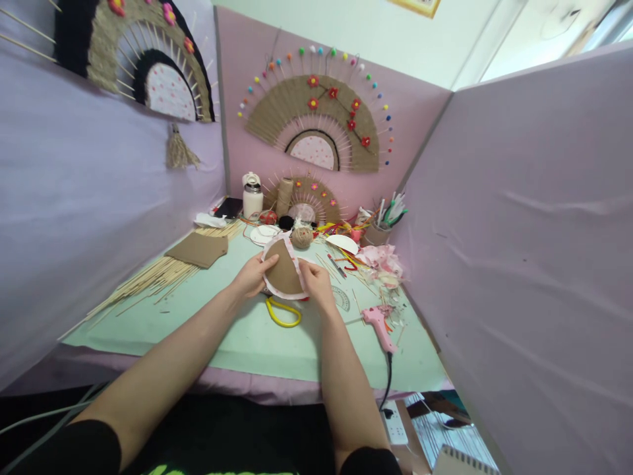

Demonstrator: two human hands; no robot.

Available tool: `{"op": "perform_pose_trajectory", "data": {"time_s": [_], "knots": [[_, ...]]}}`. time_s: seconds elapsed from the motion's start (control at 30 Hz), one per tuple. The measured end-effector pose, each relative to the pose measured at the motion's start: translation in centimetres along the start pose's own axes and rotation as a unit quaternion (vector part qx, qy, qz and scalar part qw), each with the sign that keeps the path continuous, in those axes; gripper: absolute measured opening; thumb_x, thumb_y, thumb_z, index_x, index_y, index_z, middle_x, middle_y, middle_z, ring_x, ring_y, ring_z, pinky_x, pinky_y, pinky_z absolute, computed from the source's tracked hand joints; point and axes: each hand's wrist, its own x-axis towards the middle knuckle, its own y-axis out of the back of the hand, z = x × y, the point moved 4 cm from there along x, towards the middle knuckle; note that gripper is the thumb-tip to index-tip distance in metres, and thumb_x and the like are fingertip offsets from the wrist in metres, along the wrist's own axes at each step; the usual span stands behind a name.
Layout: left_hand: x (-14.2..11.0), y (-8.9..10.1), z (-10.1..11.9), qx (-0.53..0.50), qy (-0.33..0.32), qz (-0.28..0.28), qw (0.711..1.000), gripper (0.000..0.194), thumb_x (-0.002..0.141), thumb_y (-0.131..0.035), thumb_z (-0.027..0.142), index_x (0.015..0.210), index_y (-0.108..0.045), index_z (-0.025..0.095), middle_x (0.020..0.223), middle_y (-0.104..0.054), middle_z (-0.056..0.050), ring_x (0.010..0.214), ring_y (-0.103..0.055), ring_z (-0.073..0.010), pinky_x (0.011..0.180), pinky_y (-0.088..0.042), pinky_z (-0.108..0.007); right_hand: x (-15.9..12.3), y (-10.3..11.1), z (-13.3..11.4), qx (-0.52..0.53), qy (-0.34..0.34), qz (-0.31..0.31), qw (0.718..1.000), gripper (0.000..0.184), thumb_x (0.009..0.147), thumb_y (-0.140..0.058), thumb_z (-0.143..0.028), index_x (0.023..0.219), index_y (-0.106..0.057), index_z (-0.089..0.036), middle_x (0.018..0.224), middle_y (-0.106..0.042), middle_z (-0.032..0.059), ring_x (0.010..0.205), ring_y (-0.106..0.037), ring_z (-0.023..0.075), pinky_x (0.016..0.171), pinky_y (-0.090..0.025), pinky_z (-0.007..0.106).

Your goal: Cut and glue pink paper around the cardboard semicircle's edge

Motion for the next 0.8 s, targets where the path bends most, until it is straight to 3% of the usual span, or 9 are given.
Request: {"op": "perform_pose_trajectory", "data": {"time_s": [0.2,0.37,0.53,0.8], "knots": [[-0.3,-0.1,0.2,0.026,0.026,-0.018,0.999,0.042,0.063,-0.076,0.031,0.099,-0.063,0.014,0.093,-0.07,-0.01,0.079,-0.065,-0.0192,0.075,-0.05,-0.032,-0.1,-0.2,-0.2,-0.037,0.014,0.038,0.998,0.043,0.071,-0.057,-0.055,0.069,-0.066,-0.013,0.062,-0.058,0.0029,0.058,-0.046,0.0125,0.049,-0.033,0.022],[-0.2,0.8,1.4,0.122,0.023,0.002,0.992,0.039,0.061,-0.076,0.039,0.089,-0.067,0.015,0.082,-0.07,-0.008,0.068,-0.064,-0.0184,0.06,-0.048,-0.027,-0.3,-0.5,-0.4,-0.089,0.039,-0.025,0.995,0.04,0.072,-0.059,-0.053,0.065,-0.066,-0.014,0.06,-0.057,0.0012,0.057,-0.044,0.0118,0.051,-0.031,0.023],[-0.3,0.9,0.7,0.184,0.037,-0.008,0.982,0.035,0.052,-0.081,0.033,0.078,-0.069,0.014,0.074,-0.07,-0.007,0.064,-0.063,-0.0188,0.061,-0.047,-0.028,-0.6,-1.1,-0.5,-0.116,0.053,-0.08,0.989,0.041,0.076,-0.054,-0.052,0.068,-0.067,-0.015,0.061,-0.057,0.001,0.058,-0.044,0.0115,0.051,-0.031,0.023],[-0.2,0.5,-0.2,0.178,0.003,0.008,0.984,0.031,0.052,-0.08,0.031,0.076,-0.07,0.014,0.073,-0.069,-0.007,0.064,-0.062,-0.0179,0.063,-0.045,-0.028,-0.5,-1.2,-0.4,-0.137,0.06,-0.059,0.987,0.04,0.076,-0.055,-0.051,0.061,-0.065,-0.015,0.056,-0.054,0.0007,0.056,-0.042,0.0116,0.05,-0.029,0.023]]}}
